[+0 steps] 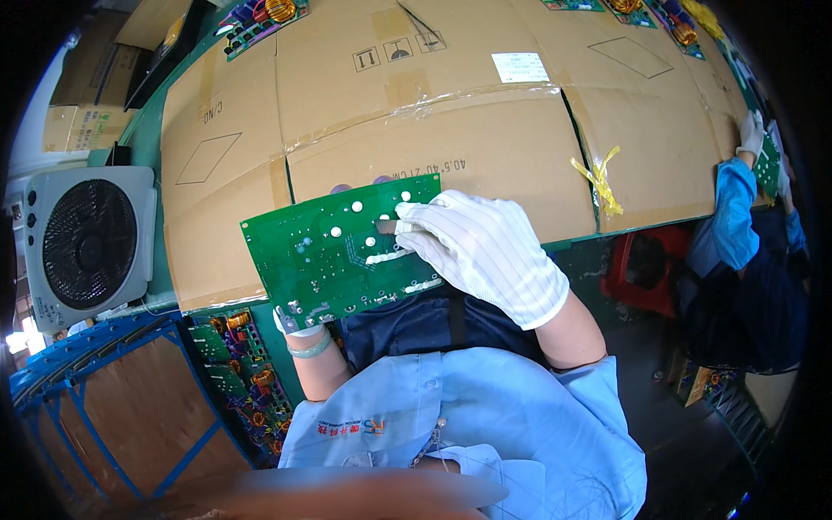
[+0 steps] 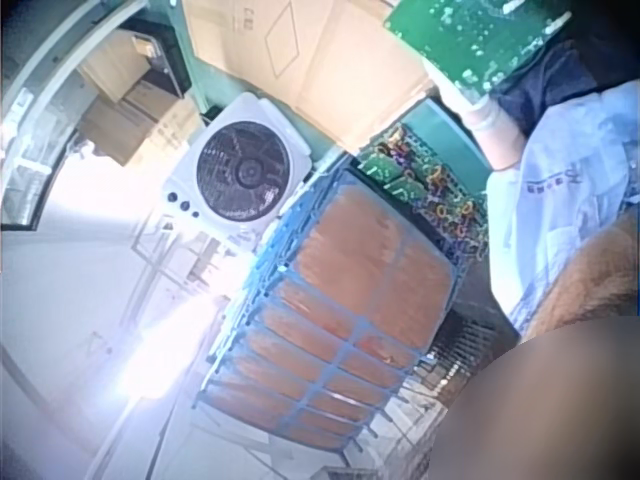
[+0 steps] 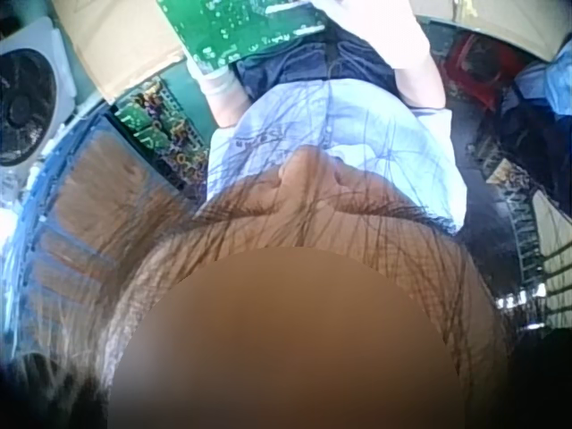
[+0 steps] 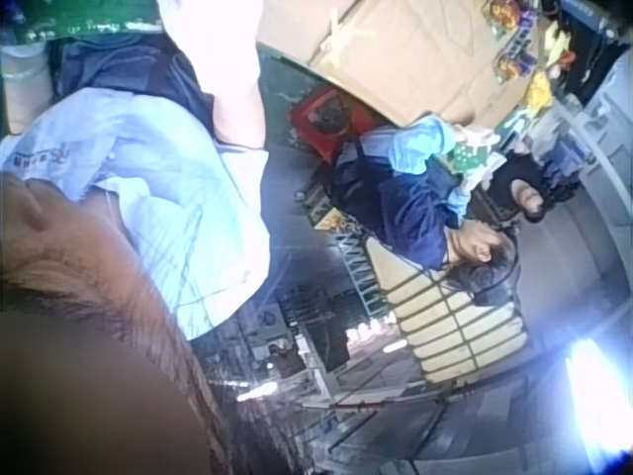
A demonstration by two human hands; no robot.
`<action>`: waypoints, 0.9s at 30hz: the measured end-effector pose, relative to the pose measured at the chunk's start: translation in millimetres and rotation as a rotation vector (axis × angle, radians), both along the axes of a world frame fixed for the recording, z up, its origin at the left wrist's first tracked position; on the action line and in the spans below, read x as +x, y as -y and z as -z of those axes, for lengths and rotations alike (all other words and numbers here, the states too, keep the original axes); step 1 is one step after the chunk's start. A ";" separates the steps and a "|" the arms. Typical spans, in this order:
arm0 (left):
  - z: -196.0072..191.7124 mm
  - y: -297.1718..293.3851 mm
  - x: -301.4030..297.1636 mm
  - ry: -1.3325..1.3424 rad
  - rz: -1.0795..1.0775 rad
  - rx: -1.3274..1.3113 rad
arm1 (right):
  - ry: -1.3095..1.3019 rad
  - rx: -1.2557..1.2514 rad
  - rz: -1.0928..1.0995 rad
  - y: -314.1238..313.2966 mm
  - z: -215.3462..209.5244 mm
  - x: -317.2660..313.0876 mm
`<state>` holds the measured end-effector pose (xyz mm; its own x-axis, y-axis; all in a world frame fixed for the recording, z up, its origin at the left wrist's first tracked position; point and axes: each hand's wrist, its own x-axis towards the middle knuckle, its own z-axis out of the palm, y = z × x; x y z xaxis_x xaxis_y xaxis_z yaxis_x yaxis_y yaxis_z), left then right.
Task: The person puts on white gloves and picks up a green circuit board from a tray. They use a small metal scraper to clean the back surface of the board, removing white residue. The person then places the board back into the tray and repeats the process with another board.
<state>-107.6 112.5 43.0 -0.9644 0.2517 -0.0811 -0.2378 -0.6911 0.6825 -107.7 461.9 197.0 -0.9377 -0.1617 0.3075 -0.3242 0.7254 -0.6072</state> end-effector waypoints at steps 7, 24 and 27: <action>-0.6 1.9 -0.6 0.000 0.002 -0.005 | -0.094 -0.069 0.049 4.5 7.0 -3.0; -3.2 -1.2 -4.1 0.007 -0.007 -0.008 | -0.133 -0.042 0.153 -5.8 21.0 1.8; -1.2 -3.6 -3.9 0.017 -0.023 -0.001 | -0.108 -0.148 0.249 -5.4 19.7 1.5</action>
